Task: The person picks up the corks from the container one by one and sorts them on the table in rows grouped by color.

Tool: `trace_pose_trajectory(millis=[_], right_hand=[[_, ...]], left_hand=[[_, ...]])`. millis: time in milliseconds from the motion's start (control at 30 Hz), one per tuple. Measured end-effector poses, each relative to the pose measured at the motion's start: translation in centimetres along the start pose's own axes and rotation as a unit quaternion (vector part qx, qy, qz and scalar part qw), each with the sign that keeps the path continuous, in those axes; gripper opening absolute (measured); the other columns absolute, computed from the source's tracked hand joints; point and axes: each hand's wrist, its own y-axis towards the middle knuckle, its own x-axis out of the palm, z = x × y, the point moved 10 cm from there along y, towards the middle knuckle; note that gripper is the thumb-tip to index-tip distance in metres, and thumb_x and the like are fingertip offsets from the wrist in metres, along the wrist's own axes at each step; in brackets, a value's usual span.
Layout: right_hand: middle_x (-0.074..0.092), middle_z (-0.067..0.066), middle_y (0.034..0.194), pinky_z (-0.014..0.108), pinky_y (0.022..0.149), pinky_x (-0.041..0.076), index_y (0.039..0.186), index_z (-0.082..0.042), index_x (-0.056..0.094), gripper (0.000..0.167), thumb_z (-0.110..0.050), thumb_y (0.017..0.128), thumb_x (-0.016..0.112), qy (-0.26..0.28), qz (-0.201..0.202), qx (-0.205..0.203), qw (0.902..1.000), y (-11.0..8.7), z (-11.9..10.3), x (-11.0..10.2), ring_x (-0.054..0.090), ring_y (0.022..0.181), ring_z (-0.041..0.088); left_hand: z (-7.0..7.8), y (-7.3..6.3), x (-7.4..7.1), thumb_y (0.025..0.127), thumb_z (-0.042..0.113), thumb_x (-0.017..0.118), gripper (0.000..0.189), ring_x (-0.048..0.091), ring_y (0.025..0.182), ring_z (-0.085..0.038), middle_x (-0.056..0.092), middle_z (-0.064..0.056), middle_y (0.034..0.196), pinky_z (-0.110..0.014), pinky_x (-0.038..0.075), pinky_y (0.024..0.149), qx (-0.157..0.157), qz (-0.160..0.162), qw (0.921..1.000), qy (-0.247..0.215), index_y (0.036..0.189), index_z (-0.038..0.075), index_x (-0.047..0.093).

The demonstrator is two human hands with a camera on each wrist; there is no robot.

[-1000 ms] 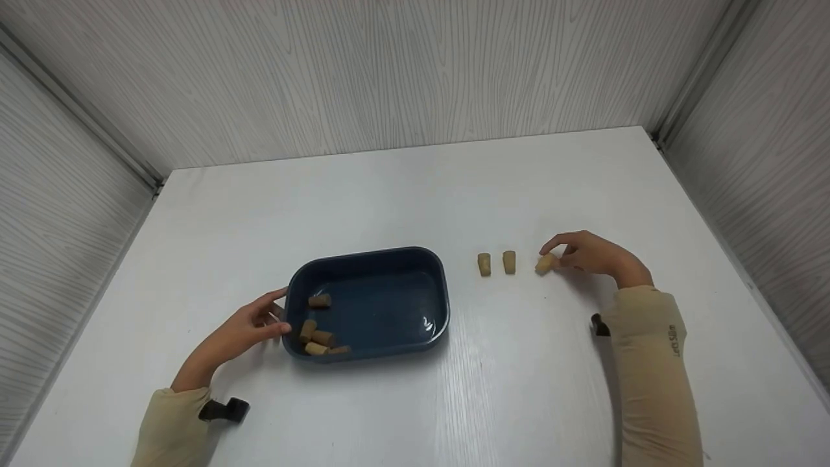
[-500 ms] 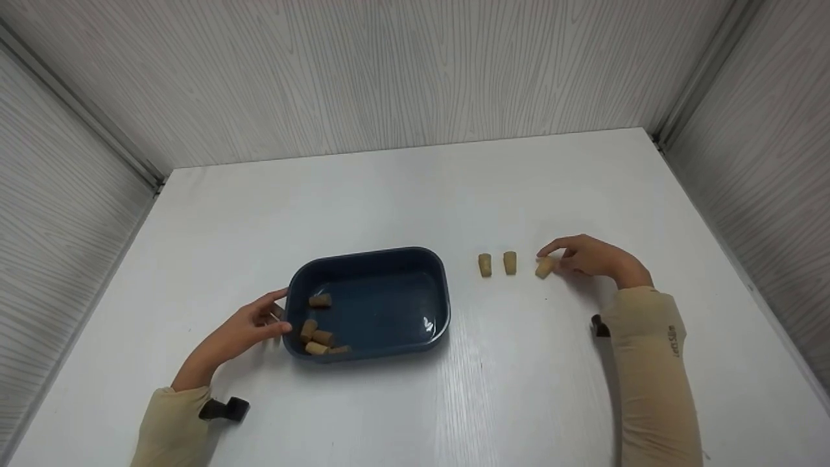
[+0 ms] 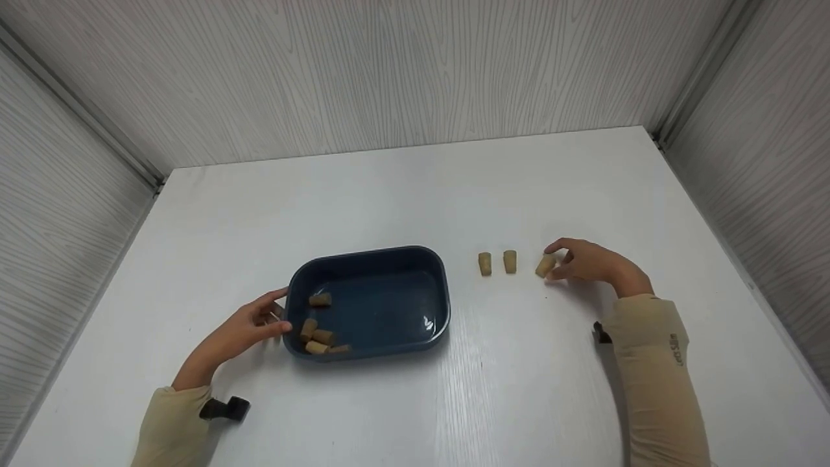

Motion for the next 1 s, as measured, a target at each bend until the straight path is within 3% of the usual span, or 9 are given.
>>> trace_pose_trajectory(millis=[333, 733, 1000], right_hand=[[0.059, 0.022, 0.107, 0.030, 0.070, 0.042, 0.124, 0.004, 0.050, 0.063, -0.043, 0.087, 0.069, -0.027, 0.018, 0.009, 0.9994, 0.6, -0.6, -0.1, 0.054, 0.087, 0.020], [0.060, 0.017, 0.107, 0.031, 0.070, 0.044, 0.133, -0.003, 0.048, 0.044, -0.023, 0.095, 0.059, -0.042, 0.028, -0.031, 0.9983, 0.4, -2.0, -0.2, 0.054, 0.086, 0.018], [0.060, 0.021, 0.111, 0.033, 0.073, 0.045, 0.135, -0.003, 0.047, 0.046, -0.022, 0.095, 0.060, -0.051, 0.022, -0.034, 0.9979, 0.8, -2.1, 0.1, 0.056, 0.090, 0.021]], left_hand=[[-0.3, 0.2, 0.1, 0.087, 0.043, 0.069, 0.078, 0.055, 0.076, -0.013, 0.058, -0.009, 0.105, -0.027, 0.043, 0.065, -0.006, 0.006, 1.0000, 0.002, 0.150, 0.013, 0.034], [-0.1, 0.1, 0.0, 0.087, 0.043, 0.069, 0.076, 0.055, 0.080, -0.017, 0.058, -0.008, 0.105, -0.030, 0.043, 0.067, -0.009, 0.009, 0.9999, -0.003, 0.150, 0.015, 0.036], [-0.3, 0.0, 0.0, 0.087, 0.044, 0.069, 0.078, 0.055, 0.079, -0.016, 0.059, -0.009, 0.106, -0.030, 0.043, 0.067, -0.011, 0.009, 0.9999, -0.001, 0.150, 0.013, 0.035]])
